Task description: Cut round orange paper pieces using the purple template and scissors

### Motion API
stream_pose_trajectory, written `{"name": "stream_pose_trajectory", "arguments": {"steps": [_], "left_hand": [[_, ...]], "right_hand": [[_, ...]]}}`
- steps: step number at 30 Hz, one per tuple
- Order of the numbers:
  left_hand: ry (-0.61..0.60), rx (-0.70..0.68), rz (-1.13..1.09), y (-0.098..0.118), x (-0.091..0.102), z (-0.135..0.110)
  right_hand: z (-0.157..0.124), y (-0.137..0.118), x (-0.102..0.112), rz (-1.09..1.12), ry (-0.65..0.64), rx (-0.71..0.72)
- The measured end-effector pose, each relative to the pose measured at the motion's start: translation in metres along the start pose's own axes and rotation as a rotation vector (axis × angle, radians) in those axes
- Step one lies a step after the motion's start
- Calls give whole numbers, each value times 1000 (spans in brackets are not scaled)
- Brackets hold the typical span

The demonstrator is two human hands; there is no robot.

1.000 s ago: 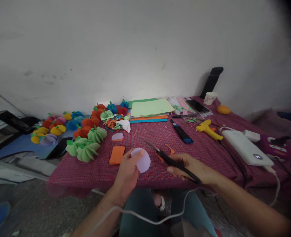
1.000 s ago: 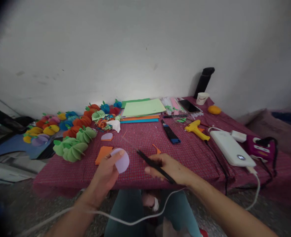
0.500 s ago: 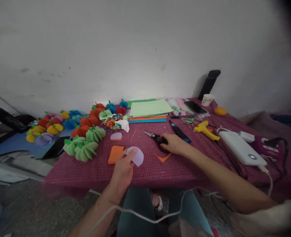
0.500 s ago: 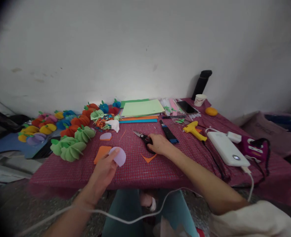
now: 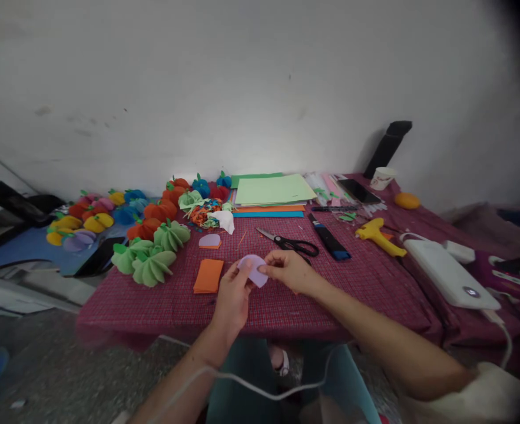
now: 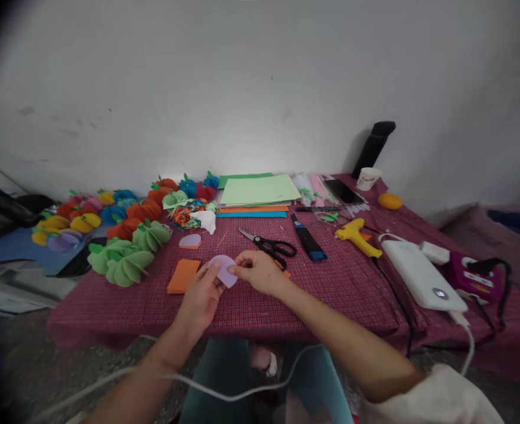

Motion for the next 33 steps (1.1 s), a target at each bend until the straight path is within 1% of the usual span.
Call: {"name": "stream_pose_trajectory", "arguments": {"steps": [4, 7, 11, 16, 21, 26, 33], "left_hand": [[53, -72, -2, 7, 13, 0], [82, -129, 59, 10, 17, 2], [66, -115, 94, 5, 12, 8], [-20, -83, -5, -1, 2, 12], [-36, -53, -52, -5, 0, 14], [-85, -62, -88, -6, -5, 14], [-40, -48, -113, -9, -5, 17]], "right_hand": [[11, 6, 9, 187, 72, -47], [14, 11, 9, 262, 52, -74], [13, 18, 4, 314, 1, -76], [10, 22, 2, 388, -16, -137], [7, 20, 1, 469, -10, -158], [7, 24, -3, 569, -33, -199], [7, 29, -7, 672, -64, -227]]}}
Point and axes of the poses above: each hand's wrist, its own z-axis towards the middle knuckle, its own x-axis out of the back of the hand, y = z × x, the point moved 7 cm from there along z, towards the middle knuckle, and after that the axes turned 9 degrees about x, right-handed, at the moved point
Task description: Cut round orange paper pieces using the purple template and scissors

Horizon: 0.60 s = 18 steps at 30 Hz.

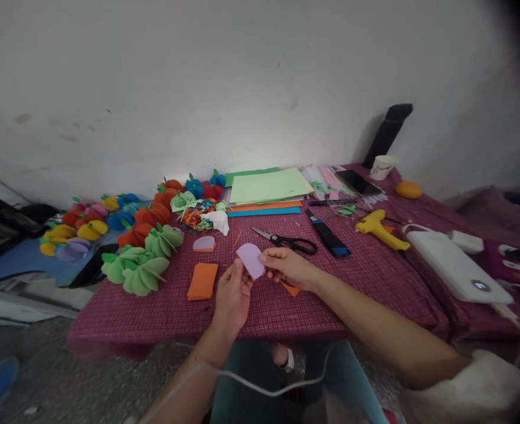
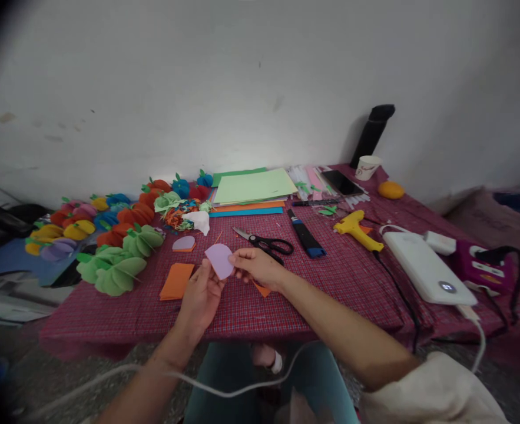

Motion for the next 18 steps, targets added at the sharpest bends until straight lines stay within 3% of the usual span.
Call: {"name": "stream_pose_trajectory", "arguments": {"steps": [12, 18], "left_hand": [[14, -70, 119, 5, -15, -4], [100, -141, 282, 14, -12, -3]], "right_hand": [[0, -5, 0, -13, 0, 11], [1, -7, 5, -96, 37, 61]]}}
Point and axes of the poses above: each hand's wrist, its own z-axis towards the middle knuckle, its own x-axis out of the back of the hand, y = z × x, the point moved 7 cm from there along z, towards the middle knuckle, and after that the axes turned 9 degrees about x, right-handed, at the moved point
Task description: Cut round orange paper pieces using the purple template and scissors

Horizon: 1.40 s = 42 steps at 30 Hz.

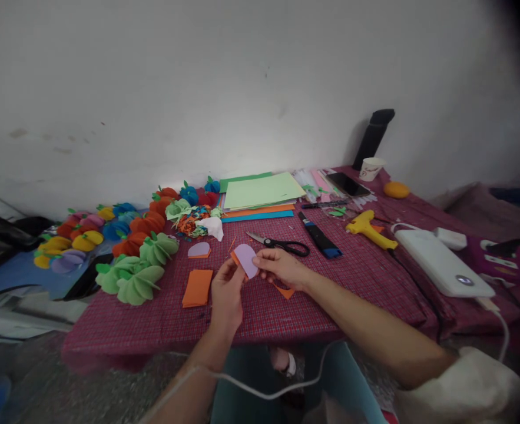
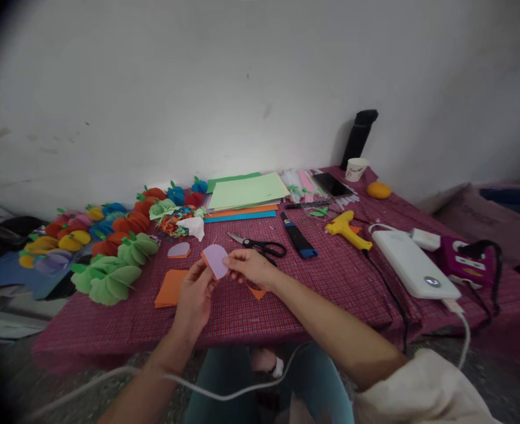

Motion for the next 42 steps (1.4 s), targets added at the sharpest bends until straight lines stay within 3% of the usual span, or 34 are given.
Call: {"name": "stream_pose_trajectory", "arguments": {"steps": [6, 11, 21, 27, 31, 37, 39, 42], "left_hand": [[21, -115, 201, 6, -1, 3], [119, -254, 355, 18, 3, -2], [88, -162, 287, 15, 13, 4], [91, -177, 274, 11, 13, 12], [183, -214, 210, 34, 39, 2], [393, -265, 231, 99, 106, -3], [336, -180, 343, 108, 114, 11], [268, -184, 448, 114, 117, 31]], "right_hand": [[-2, 0, -4, -19, -37, -14], [-2, 3, -7, 58, -63, -50], [-4, 8, -6, 161, -61, -132], [2, 6, 16, 156, 186, -60], [3, -1, 22, 245, 248, 5], [3, -5, 22, 161, 277, 70], [3, -4, 24, 120, 299, 93], [3, -4, 28, 85, 322, 121]]}}
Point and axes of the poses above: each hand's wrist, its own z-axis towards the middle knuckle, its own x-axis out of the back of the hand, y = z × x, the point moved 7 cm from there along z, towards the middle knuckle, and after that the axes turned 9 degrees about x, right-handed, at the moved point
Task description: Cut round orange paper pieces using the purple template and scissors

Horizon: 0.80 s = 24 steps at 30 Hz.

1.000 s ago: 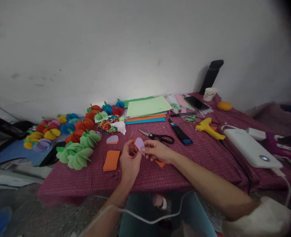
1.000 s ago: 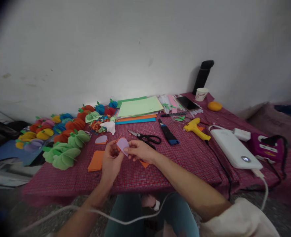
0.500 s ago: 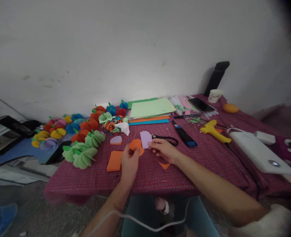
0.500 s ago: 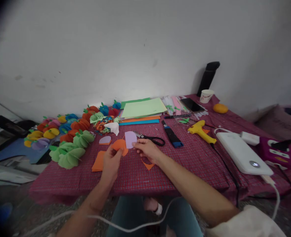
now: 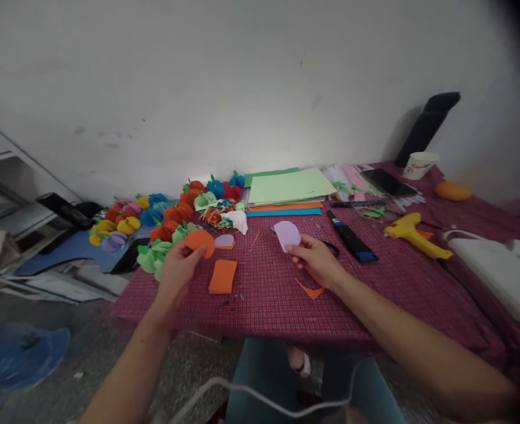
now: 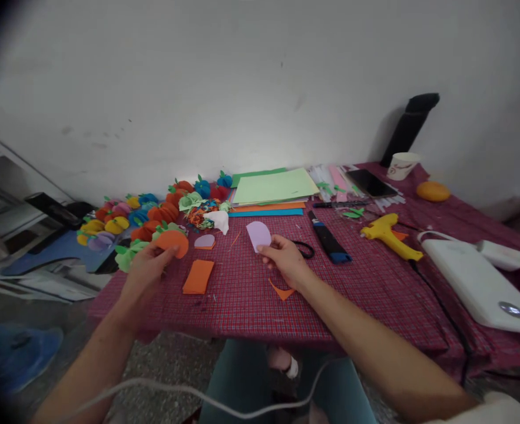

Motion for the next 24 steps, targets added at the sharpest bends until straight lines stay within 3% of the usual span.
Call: {"name": "stream_pose_trajectory", "arguments": {"steps": [4, 9, 13, 17, 21, 24], "left_hand": [[-125, 18, 72, -10, -21, 12], [-191, 64, 56, -22, -39, 11], [-126, 29, 33, -16, -25, 20], [-36, -47, 145, -5, -4, 31], [-52, -26, 195, -9, -7, 33], [0, 16, 267, -17, -12, 36]], "right_hand": [[0, 3, -1, 4, -48, -21], [1, 6, -1, -27, -57, -34], [0, 4, -1, -36, -33, -49], [-1, 3, -3, -26, -30, -73], [-3, 5, -4, -25, -38, -93], [-3, 5, -5, -30, -40, -98]]}}
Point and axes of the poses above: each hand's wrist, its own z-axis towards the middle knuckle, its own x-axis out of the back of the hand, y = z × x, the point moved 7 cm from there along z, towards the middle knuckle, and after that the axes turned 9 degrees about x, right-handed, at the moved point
